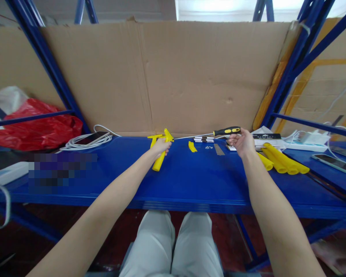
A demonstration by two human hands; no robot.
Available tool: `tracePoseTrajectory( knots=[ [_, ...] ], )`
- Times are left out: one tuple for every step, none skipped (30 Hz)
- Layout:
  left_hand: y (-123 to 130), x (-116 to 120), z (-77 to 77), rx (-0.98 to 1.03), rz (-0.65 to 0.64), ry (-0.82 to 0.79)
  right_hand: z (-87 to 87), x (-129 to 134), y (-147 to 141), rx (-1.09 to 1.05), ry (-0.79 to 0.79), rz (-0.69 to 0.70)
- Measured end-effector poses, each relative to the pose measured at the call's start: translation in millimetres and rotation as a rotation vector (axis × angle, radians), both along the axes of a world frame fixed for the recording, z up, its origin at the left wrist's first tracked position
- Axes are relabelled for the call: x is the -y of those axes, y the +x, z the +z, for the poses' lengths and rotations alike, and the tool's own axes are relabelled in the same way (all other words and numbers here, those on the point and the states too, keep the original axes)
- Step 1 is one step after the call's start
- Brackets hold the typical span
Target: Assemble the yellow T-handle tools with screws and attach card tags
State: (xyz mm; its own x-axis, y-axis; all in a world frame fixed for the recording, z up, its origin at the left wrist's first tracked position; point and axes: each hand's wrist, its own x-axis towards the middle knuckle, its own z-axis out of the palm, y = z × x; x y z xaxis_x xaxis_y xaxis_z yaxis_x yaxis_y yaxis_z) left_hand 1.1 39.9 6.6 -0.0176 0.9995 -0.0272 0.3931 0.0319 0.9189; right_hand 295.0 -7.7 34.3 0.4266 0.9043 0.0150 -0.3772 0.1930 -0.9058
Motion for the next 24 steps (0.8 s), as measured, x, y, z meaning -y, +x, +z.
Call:
tracePoseTrajectory(
  knots=[
    [0.0,-0.1,0.0,-0.001,0.002,-0.001,-1.3,-1.8,1.4,0.014,0.000,-0.001],
    [0.0,-0.2,0.0,-0.002,0.004,-0.001,-3.0,-4.1,3.0,0.025,0.005,-0.005],
    [0.0,-0.2,0.0,-0.001,0.005,0.001,-4.6,-6.4,4.6,0.032,0.018,-0.011],
    [0.0,-0.1,0.1,0.001,0.005,0.003,-6.0,-8.5,6.0,0.032,0.033,-0.018],
    [0.0,0.1,0.2,0.003,0.004,0.004,-7.1,-10.0,7.0,0.024,0.046,-0.029],
    [0.0,0.3,0.4,0.004,0.004,0.004,-7.6,-10.9,7.5,0.011,0.053,-0.041],
    [0.1,0.6,0.6,0.005,0.004,0.003,-7.7,-11.2,7.5,-0.002,0.051,-0.052],
    [0.1,0.8,0.9,0.004,0.004,0.003,-7.4,-10.9,7.1,-0.011,0.048,-0.061],
    [0.2,1.0,1.1,0.003,0.005,0.002,-7.1,-10.3,6.7,-0.015,0.044,-0.062],
    [0.2,1.0,1.2,0.002,0.006,0.002,-6.8,-9.6,6.2,-0.013,0.039,-0.057],
    [0.2,1.0,1.3,0.001,0.006,0.003,-6.8,-8.9,6.0,-0.005,0.034,-0.048],
    [0.1,0.8,1.3,0.002,0.006,0.002,-7.0,-8.5,6.1,0.005,0.033,-0.038],
    [0.0,0.5,1.2,0.003,0.007,0.001,-7.4,-8.2,6.4,0.018,0.037,-0.029],
    [-0.1,0.1,1.0,0.006,0.008,0.000,-7.8,-8.2,6.9,0.032,0.042,-0.025],
    [-0.2,-0.3,0.8,0.009,0.010,-0.002,-8.1,-8.1,7.3,0.042,0.045,-0.026],
    [-0.2,-0.6,0.6,0.012,0.013,-0.003,-8.1,-7.9,7.7,0.048,0.047,-0.031],
    [-0.3,-0.8,0.4,0.014,0.016,-0.004,-7.7,-7.4,7.8,0.047,0.046,-0.034],
    [-0.3,-1.0,0.2,0.015,0.018,-0.004,-6.9,-6.7,7.6,0.039,0.038,-0.037],
    [-0.3,-1.1,0.0,0.015,0.021,-0.003,-5.8,-5.7,7.1,0.026,0.029,-0.036],
    [-0.3,-1.1,-0.1,0.013,0.022,0.000,-4.6,-4.6,6.3,0.014,0.027,-0.030],
    [-0.3,-1.1,-0.3,0.012,0.021,0.003,-3.4,-3.7,5.5,0.005,0.033,-0.020],
    [-0.3,-1.2,-0.4,0.011,0.018,0.005,-2.6,-3.0,4.7,0.003,0.042,-0.006],
    [-0.4,-1.3,-0.6,0.010,0.016,0.008,-2.2,-2.7,4.1,0.007,0.052,0.010],
    [-0.4,-1.5,-0.7,0.010,0.015,0.010,-2.4,-3.1,3.8,0.016,0.062,0.023]
  ],
)
